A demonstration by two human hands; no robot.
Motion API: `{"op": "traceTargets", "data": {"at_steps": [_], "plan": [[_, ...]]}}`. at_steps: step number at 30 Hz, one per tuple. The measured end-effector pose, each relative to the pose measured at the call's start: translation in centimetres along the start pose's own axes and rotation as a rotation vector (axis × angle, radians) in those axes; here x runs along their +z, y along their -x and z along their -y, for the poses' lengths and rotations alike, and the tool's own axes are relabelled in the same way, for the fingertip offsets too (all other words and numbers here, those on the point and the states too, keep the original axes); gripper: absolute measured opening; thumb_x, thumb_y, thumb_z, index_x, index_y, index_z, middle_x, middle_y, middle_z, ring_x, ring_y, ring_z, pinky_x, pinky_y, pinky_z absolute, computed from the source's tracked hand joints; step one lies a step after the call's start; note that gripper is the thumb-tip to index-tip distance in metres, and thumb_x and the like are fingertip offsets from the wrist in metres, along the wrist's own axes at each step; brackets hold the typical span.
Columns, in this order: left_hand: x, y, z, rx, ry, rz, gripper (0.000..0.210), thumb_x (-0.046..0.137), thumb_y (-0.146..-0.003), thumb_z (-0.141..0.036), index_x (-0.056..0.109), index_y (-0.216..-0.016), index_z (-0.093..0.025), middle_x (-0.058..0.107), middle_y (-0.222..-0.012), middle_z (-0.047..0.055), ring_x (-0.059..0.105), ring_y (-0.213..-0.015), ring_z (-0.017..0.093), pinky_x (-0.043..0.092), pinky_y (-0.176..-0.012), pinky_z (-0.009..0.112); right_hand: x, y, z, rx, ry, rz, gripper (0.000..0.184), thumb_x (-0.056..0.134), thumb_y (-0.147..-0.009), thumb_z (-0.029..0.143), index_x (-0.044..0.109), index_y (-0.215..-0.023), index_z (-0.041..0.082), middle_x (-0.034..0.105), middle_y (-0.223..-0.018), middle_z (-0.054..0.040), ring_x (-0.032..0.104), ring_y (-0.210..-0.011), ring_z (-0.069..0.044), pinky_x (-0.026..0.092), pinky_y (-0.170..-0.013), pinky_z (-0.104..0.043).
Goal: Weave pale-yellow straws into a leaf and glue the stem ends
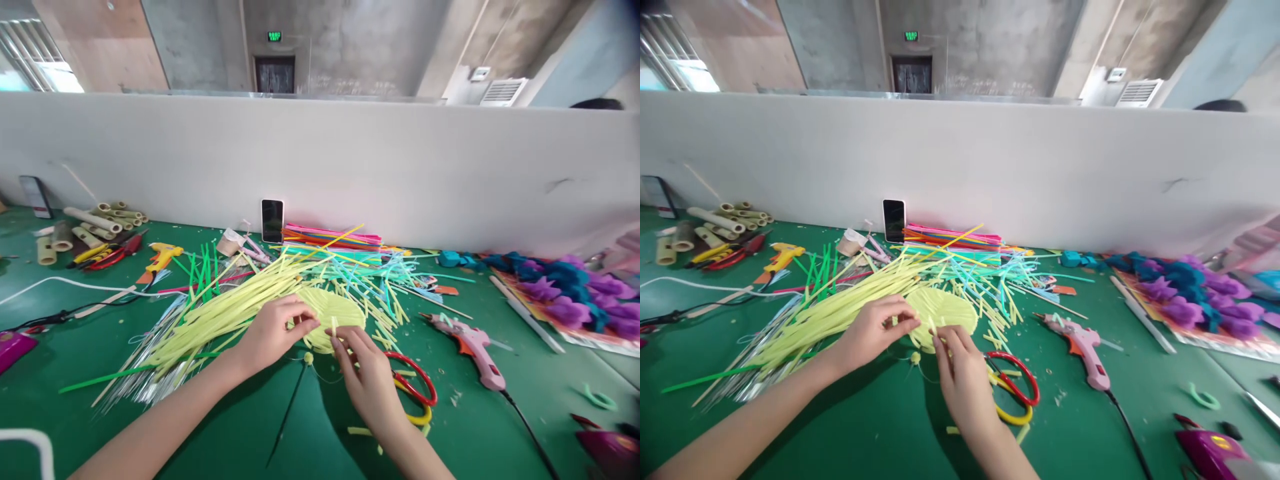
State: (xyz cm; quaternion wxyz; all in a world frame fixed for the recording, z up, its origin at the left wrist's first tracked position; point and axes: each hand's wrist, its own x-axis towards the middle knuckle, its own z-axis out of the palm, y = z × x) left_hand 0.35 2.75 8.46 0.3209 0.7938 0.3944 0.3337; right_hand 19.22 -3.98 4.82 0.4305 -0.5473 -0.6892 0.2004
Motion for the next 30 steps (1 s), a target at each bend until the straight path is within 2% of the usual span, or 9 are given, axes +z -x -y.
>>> {"op": "traceTargets", "data": {"at_steps": [2, 4, 7, 10, 14, 19, 23, 27, 30], "plan": [[0.2, -0.6, -0.3, 0.04, 0.036, 0.068, 0.021, 0.061, -0.091, -0.039, 0.073, -0.087, -0.022, 0.068, -0.088, 0.003, 0.064, -0.079, 0.017, 0.046, -0.063, 0.024, 0.8, 0.0, -0.2, 0.035, -0.024, -0.014, 0.021, 0.046, -0.1, 0.03, 0.066, -0.1, 0.022, 0.069, -0.086, -0.0042, 0.068, -0.074, -0.017, 0.053, -0.064, -0.024], [0.4, -0.9, -0.1, 0.02, 0.082, 0.115, 0.021, 0.062, -0.091, -0.038, 0.074, -0.087, -0.022, 0.07, -0.09, 0.004, 0.065, -0.082, 0.018, 0.048, -0.064, 0.024, 1.5, 0.3, -0.6, 0.08, -0.043, -0.034, 0.021, 0.046, -0.1, 0.03, 0.065, -0.104, 0.022, 0.07, -0.08, -0.0025, 0.068, -0.067, -0.016, 0.053, -0.057, -0.023], [0.7, -0.9, 0.5, -0.061, 0.143, 0.081, 0.021, 0.067, -0.087, -0.041, 0.073, -0.091, -0.021, 0.073, -0.087, 0.003, 0.066, -0.079, 0.018, 0.049, -0.066, 0.026, 2.2, 0.9, -0.9, 0.14, -0.109, -0.071, 0.02, 0.05, -0.098, 0.03, 0.057, -0.115, 0.021, 0.071, -0.082, -0.0014, 0.068, -0.063, -0.014, 0.054, -0.057, -0.022], [0.9, -0.8, 0.7, -0.133, 0.207, 0.05, 0.025, 0.071, -0.083, -0.043, 0.071, -0.096, -0.021, 0.073, -0.087, 0.002, 0.066, -0.079, 0.018, 0.05, -0.068, 0.026, 2.5, 1.3, -0.8, 0.168, -0.181, -0.088, 0.014, 0.054, -0.096, 0.029, 0.056, -0.107, 0.022, 0.071, -0.082, -0.0007, 0.068, -0.062, -0.013, 0.054, -0.06, -0.023], [0.9, -0.8, 0.4, -0.148, 0.255, 0.087, 0.027, 0.072, -0.083, -0.043, 0.069, -0.099, -0.021, 0.072, -0.085, 0.001, 0.067, -0.079, 0.017, 0.05, -0.067, 0.025, 2.4, 1.3, -0.6, 0.189, -0.186, -0.077, 0.008, 0.055, -0.095, 0.03, 0.058, -0.098, 0.022, 0.069, -0.076, 0.0003, 0.067, -0.061, -0.013, 0.052, -0.057, -0.022], [0.9, -0.7, 0.0, -0.138, 0.277, 0.075, 0.028, 0.072, -0.082, -0.041, 0.068, -0.102, -0.021, 0.07, -0.079, 0.0, 0.067, -0.074, 0.016, 0.051, -0.065, 0.025, 2.0, 1.2, -0.5, 0.191, -0.177, -0.13, 0.008, 0.055, -0.096, 0.03, 0.058, -0.095, 0.022, 0.069, -0.072, 0.0006, 0.067, -0.059, -0.013, 0.052, -0.055, -0.022], [1.0, -0.6, -0.1, -0.147, 0.304, 0.105, 0.031, 0.075, -0.081, -0.039, 0.067, -0.106, -0.023, 0.07, -0.078, -0.002, 0.066, -0.072, 0.015, 0.05, -0.065, 0.024, 1.7, 1.5, -0.5, 0.091, -0.087, -0.097, 0.009, 0.055, -0.096, 0.027, 0.063, -0.098, 0.023, 0.07, -0.077, -0.0001, 0.066, -0.061, -0.013, 0.052, -0.059, -0.023], [1.1, -0.6, -0.1, -0.113, 0.259, 0.153, 0.017, 0.074, -0.082, -0.037, 0.073, -0.09, -0.022, 0.069, -0.078, -0.002, 0.063, -0.07, 0.013, 0.047, -0.063, 0.022, 1.8, 1.6, -0.5, -0.001, -0.052, -0.064, 0.013, 0.054, -0.096, 0.023, 0.065, -0.102, 0.023, 0.071, -0.082, -0.0016, 0.067, -0.071, -0.014, 0.054, -0.069, -0.025], [1.0, -0.8, 0.0, -0.092, 0.225, 0.139, 0.017, 0.073, -0.083, -0.036, 0.073, -0.077, -0.02, 0.069, -0.078, -0.001, 0.062, -0.069, 0.012, 0.045, -0.061, 0.022, 1.8, 1.5, -0.4, 0.0, -0.075, -0.051, 0.013, 0.055, -0.095, 0.023, 0.065, -0.102, 0.024, 0.07, -0.086, -0.0023, 0.067, -0.073, -0.015, 0.055, -0.068, -0.025]]}}
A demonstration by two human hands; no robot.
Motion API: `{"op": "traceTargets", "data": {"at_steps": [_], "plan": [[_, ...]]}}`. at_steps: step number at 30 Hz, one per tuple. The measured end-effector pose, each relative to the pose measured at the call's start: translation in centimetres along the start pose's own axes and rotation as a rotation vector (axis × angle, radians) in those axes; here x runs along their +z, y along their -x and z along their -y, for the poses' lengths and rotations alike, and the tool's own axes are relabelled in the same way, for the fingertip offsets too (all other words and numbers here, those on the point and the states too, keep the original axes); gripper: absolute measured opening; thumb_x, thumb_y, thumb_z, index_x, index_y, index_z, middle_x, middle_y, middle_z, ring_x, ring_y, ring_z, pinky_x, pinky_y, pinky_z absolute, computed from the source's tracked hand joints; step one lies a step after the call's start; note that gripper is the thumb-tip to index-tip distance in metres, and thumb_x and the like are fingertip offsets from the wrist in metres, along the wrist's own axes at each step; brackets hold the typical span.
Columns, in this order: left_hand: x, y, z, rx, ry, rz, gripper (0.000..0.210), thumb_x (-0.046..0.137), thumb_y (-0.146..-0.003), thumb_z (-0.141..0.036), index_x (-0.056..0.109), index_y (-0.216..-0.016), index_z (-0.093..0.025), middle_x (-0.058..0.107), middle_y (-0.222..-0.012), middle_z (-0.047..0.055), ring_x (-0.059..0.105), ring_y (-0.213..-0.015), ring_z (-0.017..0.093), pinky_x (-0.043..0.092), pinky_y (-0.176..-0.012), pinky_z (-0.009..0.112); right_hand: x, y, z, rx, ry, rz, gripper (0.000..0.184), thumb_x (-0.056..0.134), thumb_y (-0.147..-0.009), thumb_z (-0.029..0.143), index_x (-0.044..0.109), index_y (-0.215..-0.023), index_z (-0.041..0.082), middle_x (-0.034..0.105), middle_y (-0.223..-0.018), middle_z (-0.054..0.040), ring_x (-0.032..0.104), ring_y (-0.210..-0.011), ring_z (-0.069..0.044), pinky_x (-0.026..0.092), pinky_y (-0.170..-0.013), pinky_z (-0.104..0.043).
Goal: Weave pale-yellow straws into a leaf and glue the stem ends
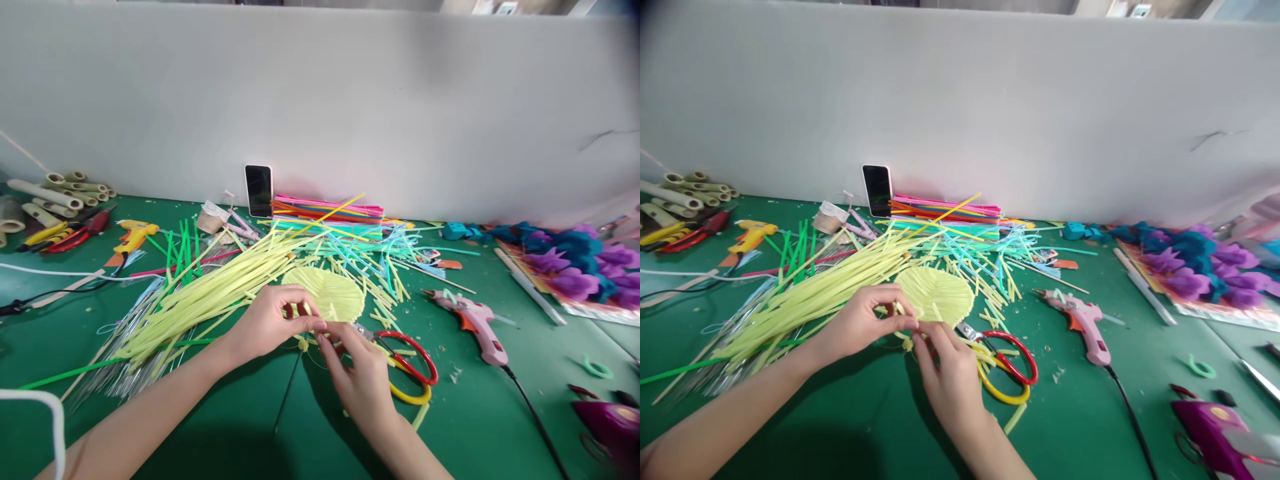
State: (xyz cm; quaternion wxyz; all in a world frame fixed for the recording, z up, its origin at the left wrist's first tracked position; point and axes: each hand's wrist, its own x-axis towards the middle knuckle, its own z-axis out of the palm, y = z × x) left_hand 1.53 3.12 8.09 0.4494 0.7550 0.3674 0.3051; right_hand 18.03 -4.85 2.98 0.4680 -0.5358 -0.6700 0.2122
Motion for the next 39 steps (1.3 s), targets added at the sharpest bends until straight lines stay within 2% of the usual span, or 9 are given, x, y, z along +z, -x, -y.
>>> {"op": "traceTargets", "data": {"at_steps": [5, 8, 11, 15, 20, 26, 31, 35, 39], "plan": [[0.1, 0.0, -0.1, 0.017, -0.023, -0.012, 0.017, 0.074, -0.083, -0.035, 0.071, -0.075, -0.02, 0.068, -0.077, -0.001, 0.061, -0.071, 0.013, 0.043, -0.061, 0.023, -0.3, -0.1, 0.4, 0.193, -0.332, -0.045, 0.028, 0.06, -0.092, 0.032, 0.056, -0.119, 0.024, 0.069, -0.095, -0.0049, 0.067, -0.073, -0.015, 0.056, -0.059, -0.026], [0.4, 0.1, -0.2, 0.047, -0.052, 0.024, 0.018, 0.073, -0.084, -0.035, 0.071, -0.074, -0.02, 0.066, -0.075, -0.001, 0.061, -0.072, 0.014, 0.043, -0.062, 0.023, -0.6, -0.3, 0.7, 0.208, -0.405, -0.081, 0.021, 0.063, -0.091, 0.033, 0.062, -0.11, 0.024, 0.068, -0.092, -0.0039, 0.066, -0.071, -0.014, 0.054, -0.056, -0.024], [0.6, 0.2, -0.3, 0.06, -0.087, 0.047, 0.018, 0.072, -0.084, -0.037, 0.074, -0.077, -0.02, 0.066, -0.074, 0.0, 0.061, -0.071, 0.014, 0.044, -0.063, 0.023, -0.9, -0.6, 0.7, 0.203, -0.397, -0.068, 0.012, 0.065, -0.089, 0.033, 0.069, -0.091, 0.023, 0.067, -0.079, -0.0018, 0.064, -0.066, -0.013, 0.052, -0.053, -0.022], [-0.1, -0.1, 0.1, 0.027, -0.042, 0.051, 0.015, 0.072, -0.084, -0.036, 0.078, -0.083, -0.022, 0.074, -0.083, 0.002, 0.066, -0.08, 0.016, 0.048, -0.07, 0.025, -1.5, -1.1, 0.2, 0.312, -0.365, -0.11, 0.02, 0.067, -0.087, 0.04, 0.068, -0.087, 0.021, 0.066, -0.067, 0.0001, 0.061, -0.058, -0.013, 0.051, -0.051, -0.023], [-2.2, 0.3, 1.1, -0.106, -0.107, 0.018, 0.016, 0.072, -0.083, -0.039, 0.079, -0.09, -0.027, 0.077, -0.093, 0.0, 0.069, -0.087, 0.018, 0.049, -0.073, 0.025, -3.0, -1.0, -1.4, 0.391, -0.268, -0.141, 0.026, 0.065, -0.087, 0.046, 0.066, -0.086, 0.02, 0.071, -0.079, -0.0039, 0.064, -0.066, -0.015, 0.053, -0.057, -0.025], [-4.6, 3.1, 2.3, -0.175, -0.36, -0.02, 0.019, 0.065, -0.088, -0.044, 0.077, -0.089, -0.029, 0.075, -0.093, -0.001, 0.067, -0.087, 0.019, 0.048, -0.072, 0.027, -5.5, 0.0, -3.3, 0.461, -0.115, -0.097, 0.03, 0.066, -0.085, 0.05, 0.068, -0.089, 0.021, 0.073, -0.089, -0.0062, 0.067, -0.075, -0.019, 0.053, -0.063, -0.029], [-5.9, 4.7, 3.6, -0.158, -0.485, -0.014, 0.021, 0.061, -0.091, -0.043, 0.072, -0.084, -0.027, 0.072, -0.093, -0.002, 0.065, -0.089, 0.019, 0.047, -0.08, 0.029, -7.0, 1.5, -4.3, 0.346, 0.123, -0.063, 0.025, 0.059, -0.091, 0.048, 0.065, -0.087, 0.024, 0.071, -0.101, -0.0052, 0.066, -0.093, -0.022, 0.051, -0.072, -0.032], [-5.5, 5.2, 4.0, -0.148, -0.487, 0.023, 0.021, 0.059, -0.093, -0.042, 0.07, -0.085, -0.026, 0.07, -0.09, -0.001, 0.064, -0.086, 0.018, 0.048, -0.078, 0.029, -6.9, 2.0, -3.9, 0.235, 0.205, -0.014, 0.02, 0.056, -0.094, 0.042, 0.063, -0.086, 0.025, 0.07, -0.1, -0.0037, 0.064, -0.091, -0.02, 0.05, -0.071, -0.031], [-4.7, 5.3, 3.8, -0.005, -0.448, 0.008, 0.017, 0.058, -0.095, -0.038, 0.069, -0.089, -0.025, 0.069, -0.095, 0.0, 0.062, -0.095, 0.018, 0.047, -0.086, 0.029, -6.1, 1.0, -3.0, 0.176, 0.248, -0.021, 0.016, 0.055, -0.096, 0.038, 0.061, -0.088, 0.026, 0.069, -0.1, -0.0021, 0.063, -0.089, -0.019, 0.048, -0.069, -0.03]]}}
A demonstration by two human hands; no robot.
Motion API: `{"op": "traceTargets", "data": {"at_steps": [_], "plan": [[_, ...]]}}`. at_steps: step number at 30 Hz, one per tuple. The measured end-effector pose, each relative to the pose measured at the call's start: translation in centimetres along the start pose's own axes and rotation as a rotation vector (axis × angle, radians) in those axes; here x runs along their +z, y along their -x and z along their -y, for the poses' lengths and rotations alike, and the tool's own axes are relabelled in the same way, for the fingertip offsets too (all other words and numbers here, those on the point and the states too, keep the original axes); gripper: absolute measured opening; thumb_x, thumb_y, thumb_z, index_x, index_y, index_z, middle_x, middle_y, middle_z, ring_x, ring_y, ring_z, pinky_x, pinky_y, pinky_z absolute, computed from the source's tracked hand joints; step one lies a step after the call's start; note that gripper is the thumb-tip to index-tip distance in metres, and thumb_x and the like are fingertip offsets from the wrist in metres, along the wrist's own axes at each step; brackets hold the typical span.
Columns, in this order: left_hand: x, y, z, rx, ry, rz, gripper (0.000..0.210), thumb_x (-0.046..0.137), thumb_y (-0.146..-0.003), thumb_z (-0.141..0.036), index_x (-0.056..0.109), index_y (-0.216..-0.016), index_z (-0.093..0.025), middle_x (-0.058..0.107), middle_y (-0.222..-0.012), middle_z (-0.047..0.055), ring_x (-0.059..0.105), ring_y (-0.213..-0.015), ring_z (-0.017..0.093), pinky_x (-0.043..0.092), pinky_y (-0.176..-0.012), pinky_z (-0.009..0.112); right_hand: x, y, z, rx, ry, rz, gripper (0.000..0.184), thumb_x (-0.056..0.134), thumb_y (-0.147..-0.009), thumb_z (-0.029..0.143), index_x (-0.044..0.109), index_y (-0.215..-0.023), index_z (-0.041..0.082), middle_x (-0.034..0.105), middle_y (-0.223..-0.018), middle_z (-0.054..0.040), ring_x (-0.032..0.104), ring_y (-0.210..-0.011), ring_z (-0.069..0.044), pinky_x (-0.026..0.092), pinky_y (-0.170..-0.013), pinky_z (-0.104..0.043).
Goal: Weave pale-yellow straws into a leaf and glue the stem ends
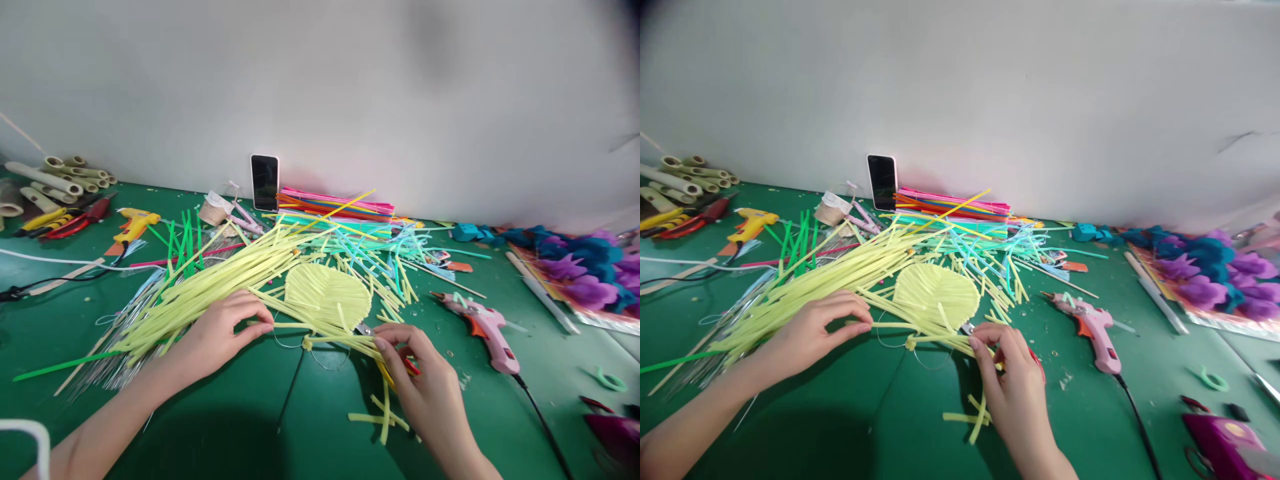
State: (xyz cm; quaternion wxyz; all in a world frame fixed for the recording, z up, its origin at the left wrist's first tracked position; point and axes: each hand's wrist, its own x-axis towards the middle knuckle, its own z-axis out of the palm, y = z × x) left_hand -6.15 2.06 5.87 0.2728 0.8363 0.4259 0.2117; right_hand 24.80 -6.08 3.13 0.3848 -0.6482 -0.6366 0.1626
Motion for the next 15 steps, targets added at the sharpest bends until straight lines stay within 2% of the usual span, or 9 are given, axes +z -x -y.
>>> {"op": "traceTargets", "data": {"at_steps": [3, 7, 11, 15], "plan": [[-0.1, 0.3, 0.3, 0.095, -0.017, -0.027, 0.015, 0.058, -0.095, -0.036, 0.068, -0.091, -0.025, 0.068, -0.098, 0.001, 0.059, -0.106, 0.019, 0.044, -0.093, 0.031, 0.1, -1.1, 0.3, -0.056, 0.09, -0.049, 0.017, 0.054, -0.096, 0.038, 0.061, -0.087, 0.026, 0.069, -0.097, -0.0023, 0.06, -0.091, -0.02, 0.047, -0.072, -0.032], [-0.7, 0.9, 1.9, 0.067, -0.102, 0.001, 0.016, 0.057, -0.095, -0.036, 0.068, -0.09, -0.026, 0.069, -0.098, 0.001, 0.055, -0.113, 0.021, 0.043, -0.095, 0.033, -0.3, -1.9, -0.6, -0.093, 0.184, -0.057, 0.018, 0.052, -0.096, 0.038, 0.06, -0.085, 0.026, 0.067, -0.098, -0.004, 0.057, -0.095, -0.023, 0.045, -0.079, -0.035], [-1.4, 1.2, 3.2, 0.047, -0.153, 0.052, 0.019, 0.055, -0.096, -0.037, 0.068, -0.088, -0.027, 0.07, -0.096, 0.0, 0.054, -0.116, 0.023, 0.043, -0.095, 0.034, -0.7, -1.1, -2.0, -0.059, 0.227, -0.029, 0.019, 0.052, -0.095, 0.04, 0.061, -0.085, 0.026, 0.066, -0.102, -0.0052, 0.055, -0.095, -0.024, 0.044, -0.079, -0.037], [-1.7, 1.2, 3.5, 0.056, -0.179, 0.08, 0.02, 0.054, -0.096, -0.037, 0.068, -0.086, -0.027, 0.07, -0.094, 0.0, 0.054, -0.116, 0.023, 0.042, -0.096, 0.034, -0.8, 0.2, -3.1, -0.042, 0.228, -0.002, 0.019, 0.052, -0.094, 0.041, 0.059, -0.085, 0.025, 0.066, -0.104, -0.0061, 0.055, -0.095, -0.025, 0.044, -0.081, -0.039]]}}
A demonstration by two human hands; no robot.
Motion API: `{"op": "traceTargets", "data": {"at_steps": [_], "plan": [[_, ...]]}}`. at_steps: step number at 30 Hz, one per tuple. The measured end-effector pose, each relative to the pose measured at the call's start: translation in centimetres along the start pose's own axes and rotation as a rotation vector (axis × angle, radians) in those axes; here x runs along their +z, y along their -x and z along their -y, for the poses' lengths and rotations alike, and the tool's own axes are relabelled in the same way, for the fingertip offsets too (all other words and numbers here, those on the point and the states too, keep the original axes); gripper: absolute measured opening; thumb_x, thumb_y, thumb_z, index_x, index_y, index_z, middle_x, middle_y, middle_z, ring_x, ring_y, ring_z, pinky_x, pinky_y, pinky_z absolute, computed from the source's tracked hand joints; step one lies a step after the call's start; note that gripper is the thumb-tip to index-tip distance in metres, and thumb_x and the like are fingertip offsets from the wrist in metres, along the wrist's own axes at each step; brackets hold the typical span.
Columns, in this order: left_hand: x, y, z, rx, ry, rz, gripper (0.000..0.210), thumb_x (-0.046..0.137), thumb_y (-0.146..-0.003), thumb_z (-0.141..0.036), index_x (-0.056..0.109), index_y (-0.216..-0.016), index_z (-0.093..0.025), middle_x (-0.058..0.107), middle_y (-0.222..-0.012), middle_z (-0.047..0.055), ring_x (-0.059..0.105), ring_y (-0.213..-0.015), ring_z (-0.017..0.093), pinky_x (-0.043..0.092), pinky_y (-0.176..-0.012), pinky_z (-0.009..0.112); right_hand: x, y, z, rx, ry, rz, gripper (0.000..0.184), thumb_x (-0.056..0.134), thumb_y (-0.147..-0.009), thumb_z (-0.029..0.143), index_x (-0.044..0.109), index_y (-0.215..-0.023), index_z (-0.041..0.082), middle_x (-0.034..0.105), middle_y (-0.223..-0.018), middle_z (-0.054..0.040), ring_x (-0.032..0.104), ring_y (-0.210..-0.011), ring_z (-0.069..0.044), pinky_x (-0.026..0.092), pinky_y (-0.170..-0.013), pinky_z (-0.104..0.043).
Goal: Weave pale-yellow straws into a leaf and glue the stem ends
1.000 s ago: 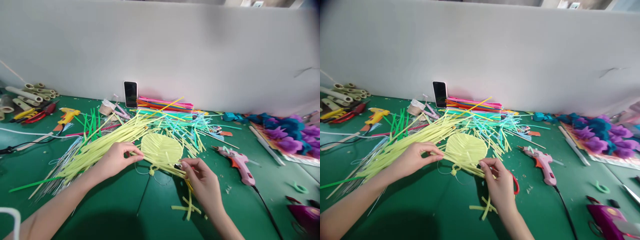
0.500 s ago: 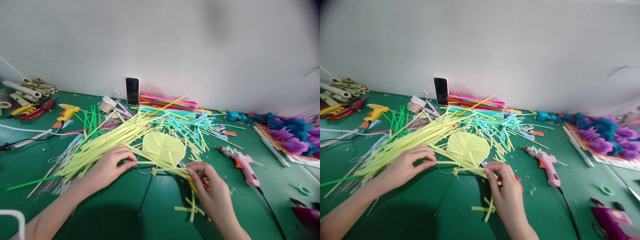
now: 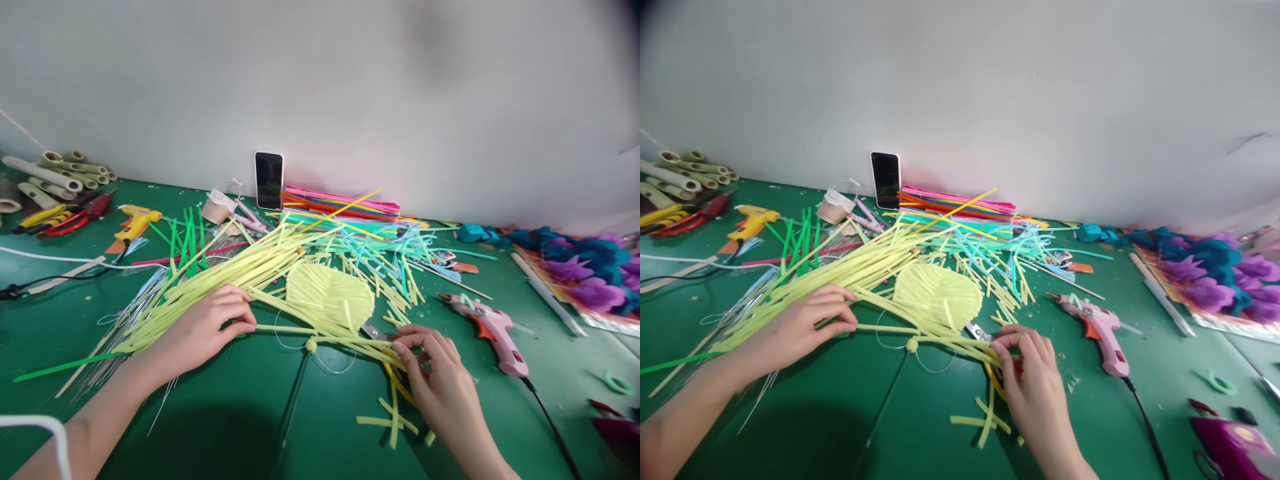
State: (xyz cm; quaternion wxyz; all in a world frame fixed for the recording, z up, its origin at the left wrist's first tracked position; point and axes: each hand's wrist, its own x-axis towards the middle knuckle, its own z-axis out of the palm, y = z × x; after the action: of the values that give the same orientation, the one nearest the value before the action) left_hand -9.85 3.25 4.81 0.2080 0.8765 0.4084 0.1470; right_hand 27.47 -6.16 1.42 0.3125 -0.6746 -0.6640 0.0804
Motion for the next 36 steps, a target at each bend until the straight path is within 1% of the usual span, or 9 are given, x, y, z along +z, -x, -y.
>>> {"op": "traceTargets", "data": {"at_steps": [7, 12, 15, 18, 19, 22, 24, 28, 36], "plan": [[-0.4, -0.1, -0.1, 0.001, -0.01, 0.02, 0.021, 0.055, -0.096, -0.034, 0.067, -0.081, -0.025, 0.068, -0.087, 0.001, 0.06, -0.097, 0.021, 0.045, -0.085, 0.032, -0.1, 0.9, -0.1, -0.052, 0.056, -0.017, 0.021, 0.051, -0.095, 0.038, 0.059, -0.083, 0.024, 0.064, -0.104, -0.0085, 0.055, -0.098, -0.027, 0.044, -0.082, -0.042], [-0.6, 0.1, -0.4, -0.025, -0.059, 0.021, 0.016, 0.056, -0.093, -0.034, 0.068, -0.089, -0.025, 0.068, -0.091, 0.002, 0.059, -0.094, 0.022, 0.047, -0.082, 0.033, -1.0, 1.1, 2.4, -0.21, 0.15, -0.048, 0.013, 0.056, -0.093, 0.034, 0.064, -0.095, 0.025, 0.061, -0.115, -0.0097, 0.052, -0.109, -0.03, 0.044, -0.089, -0.048], [-0.4, 0.1, -1.5, -0.026, -0.118, -0.127, 0.016, 0.06, -0.089, -0.035, 0.067, -0.099, -0.024, 0.064, -0.103, 0.005, 0.057, -0.102, 0.024, 0.046, -0.089, 0.037, -1.1, 1.0, 5.0, -0.344, 0.183, -0.089, 0.019, 0.061, -0.09, 0.026, 0.065, -0.109, 0.025, 0.058, -0.127, -0.0119, 0.046, -0.124, -0.035, 0.042, -0.096, -0.053], [0.6, -0.2, -3.2, 0.019, -0.17, -0.376, 0.013, 0.06, -0.091, -0.028, 0.066, -0.084, -0.02, 0.06, -0.095, 0.007, 0.057, -0.101, 0.024, 0.046, -0.091, 0.039, -0.1, 0.8, 7.3, -0.453, 0.198, -0.061, 0.021, 0.062, -0.089, 0.018, 0.067, -0.108, 0.026, 0.058, -0.13, -0.0115, 0.042, -0.129, -0.038, 0.042, -0.097, -0.056], [1.1, -0.4, -3.8, 0.064, -0.174, -0.4, 0.013, 0.06, -0.091, -0.026, 0.066, -0.082, -0.019, 0.061, -0.095, 0.007, 0.057, -0.101, 0.024, 0.047, -0.091, 0.039, 0.5, 0.7, 7.9, -0.475, 0.198, -0.039, 0.021, 0.061, -0.09, 0.017, 0.068, -0.107, 0.026, 0.058, -0.132, -0.0115, 0.041, -0.131, -0.039, 0.043, -0.097, -0.057], [3.2, -1.2, -5.0, 0.207, -0.209, -0.342, 0.01, 0.062, -0.092, -0.024, 0.071, -0.096, -0.023, 0.062, -0.115, 0.009, 0.051, -0.119, 0.029, 0.042, -0.102, 0.048, 2.6, 0.2, 8.9, -0.506, 0.207, 0.008, 0.016, 0.058, -0.093, 0.018, 0.069, -0.103, 0.024, 0.058, -0.134, -0.012, 0.04, -0.132, -0.039, 0.044, -0.095, -0.056], [4.5, -1.6, -5.4, 0.209, -0.22, -0.308, 0.015, 0.059, -0.094, -0.02, 0.071, -0.102, -0.023, 0.059, -0.126, 0.011, 0.045, -0.127, 0.031, 0.041, -0.105, 0.052, 3.9, -0.1, 9.1, -0.514, 0.219, 0.006, 0.012, 0.057, -0.094, 0.019, 0.068, -0.095, 0.021, 0.059, -0.133, -0.0122, 0.04, -0.133, -0.039, 0.043, -0.096, -0.057], [5.9, -2.2, -5.9, 0.166, -0.195, -0.293, 0.016, 0.055, -0.095, -0.018, 0.07, -0.099, -0.023, 0.061, -0.125, 0.009, 0.044, -0.129, 0.032, 0.042, -0.104, 0.055, 5.3, -0.4, 9.0, -0.481, 0.217, 0.006, 0.012, 0.055, -0.095, 0.018, 0.067, -0.093, 0.02, 0.06, -0.133, -0.011, 0.038, -0.134, -0.038, 0.04, -0.099, -0.057], [6.9, -2.3, -6.2, 0.111, -0.235, -0.263, 0.015, 0.051, -0.096, -0.016, 0.065, -0.09, -0.018, 0.064, -0.124, 0.011, 0.045, -0.13, 0.034, 0.036, -0.108, 0.064, 5.8, -0.5, 9.2, -0.409, 0.153, -0.001, 0.014, 0.053, -0.096, 0.018, 0.064, -0.09, 0.02, 0.061, -0.132, -0.0086, 0.035, -0.137, -0.037, 0.032, -0.102, -0.056]]}}
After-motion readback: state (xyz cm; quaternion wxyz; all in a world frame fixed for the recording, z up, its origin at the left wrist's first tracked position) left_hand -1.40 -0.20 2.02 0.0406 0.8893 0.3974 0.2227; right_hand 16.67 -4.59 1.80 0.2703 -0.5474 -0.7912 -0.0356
